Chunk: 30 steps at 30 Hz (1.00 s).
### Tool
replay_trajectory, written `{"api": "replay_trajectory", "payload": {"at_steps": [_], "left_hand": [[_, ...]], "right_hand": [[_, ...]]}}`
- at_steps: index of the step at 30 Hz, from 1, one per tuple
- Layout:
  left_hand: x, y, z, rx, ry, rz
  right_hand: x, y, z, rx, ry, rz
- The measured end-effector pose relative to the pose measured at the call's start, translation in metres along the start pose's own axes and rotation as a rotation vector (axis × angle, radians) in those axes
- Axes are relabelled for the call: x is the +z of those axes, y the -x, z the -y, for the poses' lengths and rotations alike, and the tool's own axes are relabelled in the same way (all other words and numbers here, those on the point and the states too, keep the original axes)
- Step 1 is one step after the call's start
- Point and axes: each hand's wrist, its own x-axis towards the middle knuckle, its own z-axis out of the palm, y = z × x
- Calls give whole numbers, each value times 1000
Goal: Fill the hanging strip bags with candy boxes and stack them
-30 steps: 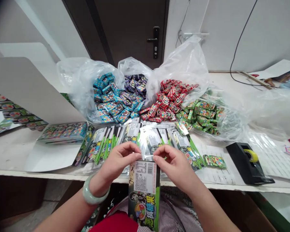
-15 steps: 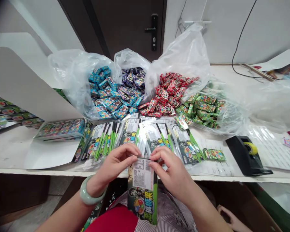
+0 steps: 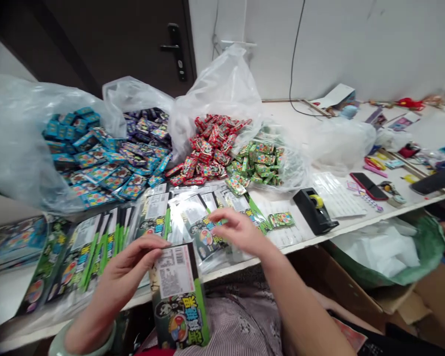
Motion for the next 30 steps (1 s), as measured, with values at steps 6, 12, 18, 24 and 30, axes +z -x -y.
{"api": "replay_trajectory", "payload": {"at_steps": [6, 12, 18, 24, 30], "left_hand": [[1, -10, 6, -44, -34, -43], [8, -16, 8, -28, -32, -7], [7, -15, 10, -19, -36, -14], [15, -14, 5, 42, 17, 18], [27, -7, -5, 69, 72, 25]], "right_hand": [[-91, -17, -119, 457, 427, -340], [-95, -18, -153, 482, 475, -294], [-98, -12, -155, 479, 330, -362], [-94, -1, -97, 367, 55, -460], [-9, -4, 39, -12, -373, 48]]}}
